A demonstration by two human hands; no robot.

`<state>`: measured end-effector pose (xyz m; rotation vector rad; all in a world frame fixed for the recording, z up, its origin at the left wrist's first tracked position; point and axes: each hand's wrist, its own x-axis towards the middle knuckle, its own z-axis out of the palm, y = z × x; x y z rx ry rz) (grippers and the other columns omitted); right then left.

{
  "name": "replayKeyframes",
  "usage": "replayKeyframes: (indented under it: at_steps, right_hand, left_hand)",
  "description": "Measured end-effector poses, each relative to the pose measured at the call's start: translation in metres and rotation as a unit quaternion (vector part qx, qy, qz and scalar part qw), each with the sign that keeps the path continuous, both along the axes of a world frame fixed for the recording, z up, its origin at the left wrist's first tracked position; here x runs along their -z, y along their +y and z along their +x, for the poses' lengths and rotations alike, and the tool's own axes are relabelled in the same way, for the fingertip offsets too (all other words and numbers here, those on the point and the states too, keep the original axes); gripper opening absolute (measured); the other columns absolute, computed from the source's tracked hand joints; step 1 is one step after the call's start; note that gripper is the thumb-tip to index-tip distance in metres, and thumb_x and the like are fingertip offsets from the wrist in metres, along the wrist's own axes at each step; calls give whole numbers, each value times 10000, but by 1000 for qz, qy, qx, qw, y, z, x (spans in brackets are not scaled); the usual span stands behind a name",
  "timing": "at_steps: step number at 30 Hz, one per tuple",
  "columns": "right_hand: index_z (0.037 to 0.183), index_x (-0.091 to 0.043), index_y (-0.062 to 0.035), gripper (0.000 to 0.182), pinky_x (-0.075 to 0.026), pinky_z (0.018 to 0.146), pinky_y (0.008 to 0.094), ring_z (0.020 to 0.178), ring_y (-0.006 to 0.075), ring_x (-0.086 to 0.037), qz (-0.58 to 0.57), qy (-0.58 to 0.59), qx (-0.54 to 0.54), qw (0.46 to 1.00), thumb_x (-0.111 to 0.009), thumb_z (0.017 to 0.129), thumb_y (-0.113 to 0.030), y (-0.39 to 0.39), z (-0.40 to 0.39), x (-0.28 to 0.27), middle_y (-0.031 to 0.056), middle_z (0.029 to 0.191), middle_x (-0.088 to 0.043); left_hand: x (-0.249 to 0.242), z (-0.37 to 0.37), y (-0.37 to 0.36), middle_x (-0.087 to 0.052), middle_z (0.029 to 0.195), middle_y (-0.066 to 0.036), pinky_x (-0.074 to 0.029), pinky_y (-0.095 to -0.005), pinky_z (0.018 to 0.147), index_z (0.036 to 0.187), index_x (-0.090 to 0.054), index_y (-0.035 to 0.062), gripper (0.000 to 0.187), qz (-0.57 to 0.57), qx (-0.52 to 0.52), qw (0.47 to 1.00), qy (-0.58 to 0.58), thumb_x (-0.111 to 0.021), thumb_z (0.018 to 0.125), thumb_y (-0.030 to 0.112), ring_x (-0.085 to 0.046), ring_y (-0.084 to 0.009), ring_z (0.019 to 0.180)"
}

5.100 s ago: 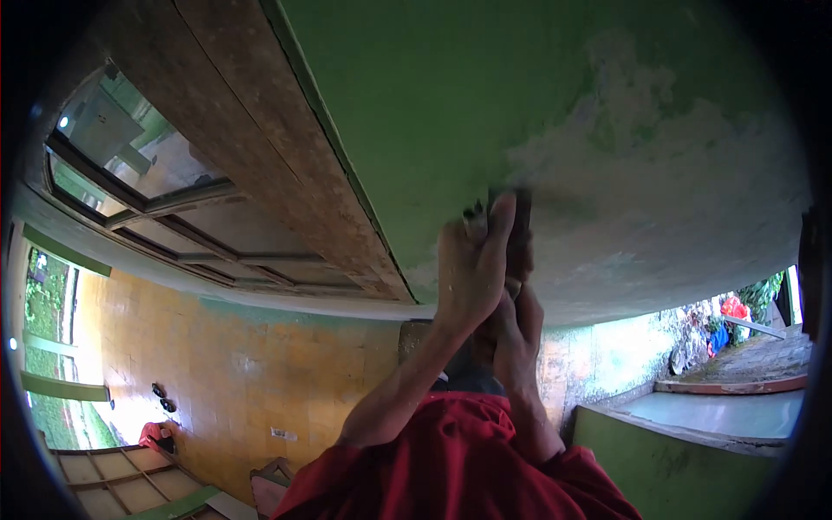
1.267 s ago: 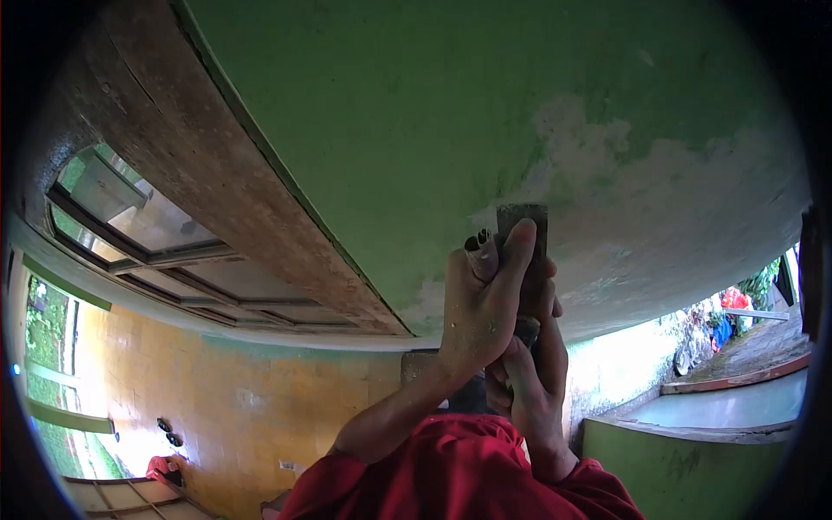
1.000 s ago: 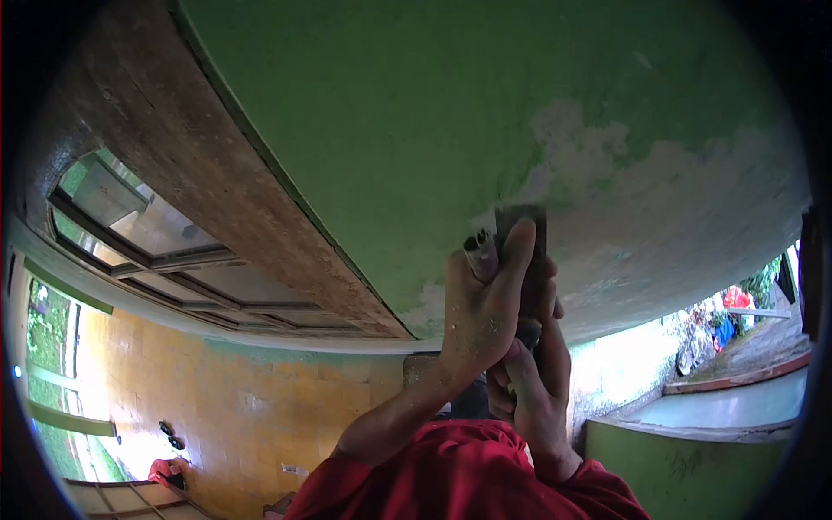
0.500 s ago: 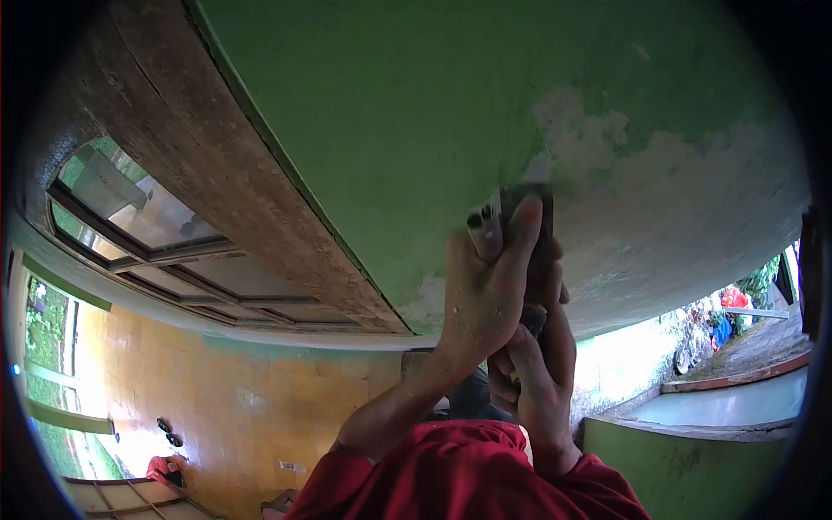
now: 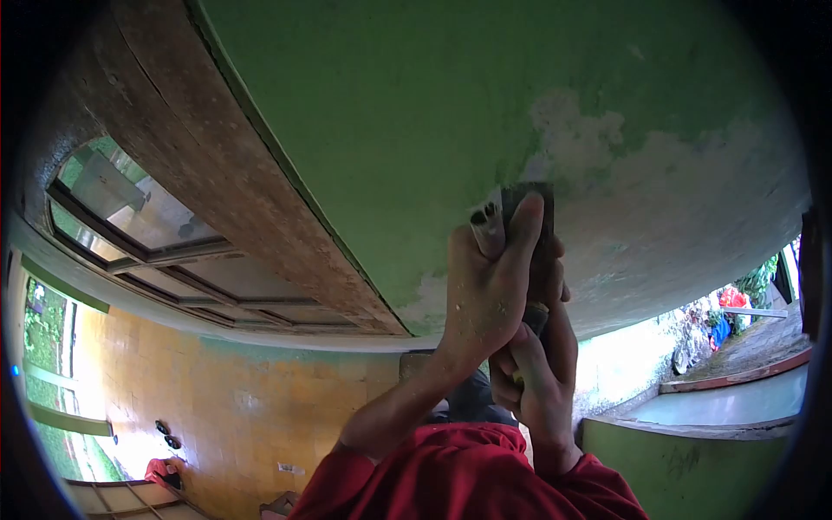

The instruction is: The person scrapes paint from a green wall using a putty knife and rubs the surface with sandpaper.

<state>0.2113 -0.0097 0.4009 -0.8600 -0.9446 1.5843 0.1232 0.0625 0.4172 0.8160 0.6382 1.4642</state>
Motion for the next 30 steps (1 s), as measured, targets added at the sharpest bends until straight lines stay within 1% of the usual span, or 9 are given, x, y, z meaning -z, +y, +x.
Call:
replayKeyframes:
  at_steps: [11,17,20,21,22,26,27,29,30]
  right_hand:
    - [1384,-332,-31,436,-272,424,177,497,13,-379,5,30,27,999,-490,991,-134,0,-2,-5,-15,731,-478]
    - [1494,-228,-60,555,-275,426,172,492,13,-379,-9,8,14,1000,-455,989,-97,2,3,2,-30,714,-453]
    - [1533,-141,-66,639,-278,424,170,490,15,-381,11,4,17,1000,-465,984,-110,7,4,-1,-29,716,-458]
    - [1548,-102,-70,675,-277,424,169,490,15,-381,6,-3,17,1000,-468,983,-116,4,5,-2,-29,714,-458]
    - [1548,-102,-70,675,-277,424,169,490,15,-381,4,-6,18,1000,-468,983,-116,3,6,-1,-29,714,-458]
    - [1530,-139,-54,642,-275,419,173,496,16,-380,-18,-7,22,1000,-470,986,-128,-2,4,1,-25,701,-462]
    - [1530,-139,-54,642,-275,419,173,496,16,-380,-14,-5,24,1000,-470,986,-128,1,4,0,-25,701,-462]
    - [1485,-212,-30,578,-273,421,174,501,16,-382,-6,4,-1,1000,-490,994,-155,3,8,-8,-26,702,-463]
    - [1397,-311,-22,461,-275,425,174,501,17,-384,2,5,-5,1000,-493,997,-160,4,9,-9,-23,701,-467]
  left_hand:
    - [-5,0,7,-587,654,-75,-526,-362,475,815,-559,12,324,28,0,999,39,-556,1005,274,-547,-152,456]
    - [-2,5,0,-588,654,-69,-523,-357,479,804,-566,10,329,-5,-4,1000,1,-553,1007,269,-556,-151,464]
    - [-1,5,5,-589,655,-67,-518,-357,477,808,-570,10,323,-11,-3,999,45,-549,1010,260,-559,-154,468]
    - [-10,6,7,-573,609,-56,-493,-316,455,763,-575,2,371,7,-18,999,40,-555,1007,280,-560,-140,462]
    - [-15,8,8,-558,563,-46,-467,-276,434,717,-580,-6,419,25,-36,999,33,-560,1004,300,-561,-125,456]
    - [-5,7,6,-560,569,-46,-470,-276,437,718,-575,-5,413,14,-12,1000,20,-561,1003,293,-558,-121,456]
    - [-6,5,6,-574,612,-57,-493,-315,455,761,-572,3,363,14,-12,999,28,-556,1006,270,-554,-136,459]
    - [-4,8,1,-588,655,-68,-517,-354,474,804,-568,10,314,1,-9,999,34,-550,1009,247,-550,-151,463]
    - [-6,9,1,-586,653,-68,-516,-354,473,805,-568,11,312,9,-13,1000,23,-548,1010,245,-548,-151,461]
